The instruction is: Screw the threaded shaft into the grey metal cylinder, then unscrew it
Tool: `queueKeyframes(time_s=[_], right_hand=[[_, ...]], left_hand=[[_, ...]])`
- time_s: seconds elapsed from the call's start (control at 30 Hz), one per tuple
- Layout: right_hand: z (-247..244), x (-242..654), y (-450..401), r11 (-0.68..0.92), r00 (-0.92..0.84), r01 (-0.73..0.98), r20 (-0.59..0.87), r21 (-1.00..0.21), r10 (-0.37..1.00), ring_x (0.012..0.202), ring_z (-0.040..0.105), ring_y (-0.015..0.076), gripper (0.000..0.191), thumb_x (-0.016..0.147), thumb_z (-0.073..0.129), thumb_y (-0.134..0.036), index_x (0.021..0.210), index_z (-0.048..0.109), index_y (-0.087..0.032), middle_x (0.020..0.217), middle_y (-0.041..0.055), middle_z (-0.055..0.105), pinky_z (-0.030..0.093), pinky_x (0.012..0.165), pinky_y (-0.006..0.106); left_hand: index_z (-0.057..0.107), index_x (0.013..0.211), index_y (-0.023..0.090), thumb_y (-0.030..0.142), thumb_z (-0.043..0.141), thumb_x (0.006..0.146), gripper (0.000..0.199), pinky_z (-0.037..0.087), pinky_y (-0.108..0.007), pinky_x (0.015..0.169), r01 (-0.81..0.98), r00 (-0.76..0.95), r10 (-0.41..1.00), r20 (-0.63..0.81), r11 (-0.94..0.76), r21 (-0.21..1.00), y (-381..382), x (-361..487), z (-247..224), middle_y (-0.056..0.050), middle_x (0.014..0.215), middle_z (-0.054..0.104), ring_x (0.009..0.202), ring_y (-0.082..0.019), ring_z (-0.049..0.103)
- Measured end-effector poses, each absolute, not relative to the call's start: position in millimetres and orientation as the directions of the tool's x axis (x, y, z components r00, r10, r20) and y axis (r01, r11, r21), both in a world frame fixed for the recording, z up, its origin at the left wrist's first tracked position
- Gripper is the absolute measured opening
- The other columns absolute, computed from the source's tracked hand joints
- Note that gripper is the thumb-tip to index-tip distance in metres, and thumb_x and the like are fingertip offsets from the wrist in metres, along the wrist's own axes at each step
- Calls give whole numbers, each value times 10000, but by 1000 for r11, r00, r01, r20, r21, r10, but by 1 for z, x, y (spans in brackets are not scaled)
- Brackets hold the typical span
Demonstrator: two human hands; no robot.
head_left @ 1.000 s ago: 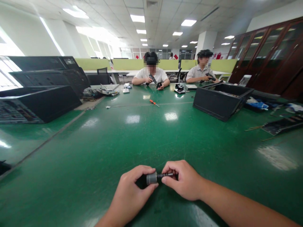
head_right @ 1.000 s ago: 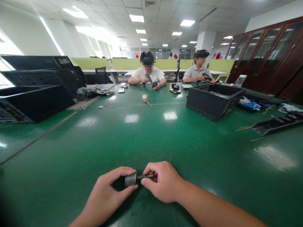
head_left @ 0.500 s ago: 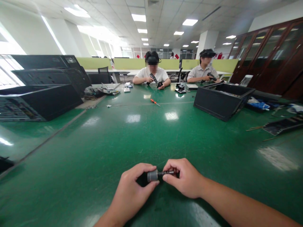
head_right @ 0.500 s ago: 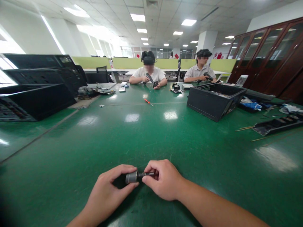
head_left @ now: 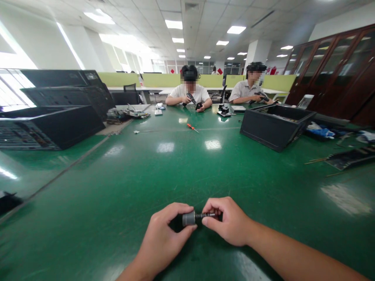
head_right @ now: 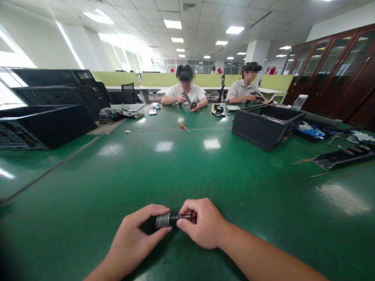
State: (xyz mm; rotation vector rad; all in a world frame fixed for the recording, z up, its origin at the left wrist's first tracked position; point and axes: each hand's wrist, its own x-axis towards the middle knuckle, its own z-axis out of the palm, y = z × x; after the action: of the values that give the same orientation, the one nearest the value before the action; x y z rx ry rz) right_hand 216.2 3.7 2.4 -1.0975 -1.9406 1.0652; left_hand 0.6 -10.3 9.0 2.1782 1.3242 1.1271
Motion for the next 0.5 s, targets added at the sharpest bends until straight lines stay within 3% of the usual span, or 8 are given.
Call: queueKeyframes(time_s=[0.5], right_hand=[[3, 217, 3, 312, -407, 312, 170, -897, 897, 559, 483, 103, 17, 777, 653, -181, 769, 640, -172, 613, -39, 559, 356, 560, 223]], left_hand=[[726, 943, 278, 183, 780, 703, 264, 571, -247, 774, 581, 240, 859, 452, -500, 642, -10, -1, 9, 35, 898, 754, 821, -160, 719]])
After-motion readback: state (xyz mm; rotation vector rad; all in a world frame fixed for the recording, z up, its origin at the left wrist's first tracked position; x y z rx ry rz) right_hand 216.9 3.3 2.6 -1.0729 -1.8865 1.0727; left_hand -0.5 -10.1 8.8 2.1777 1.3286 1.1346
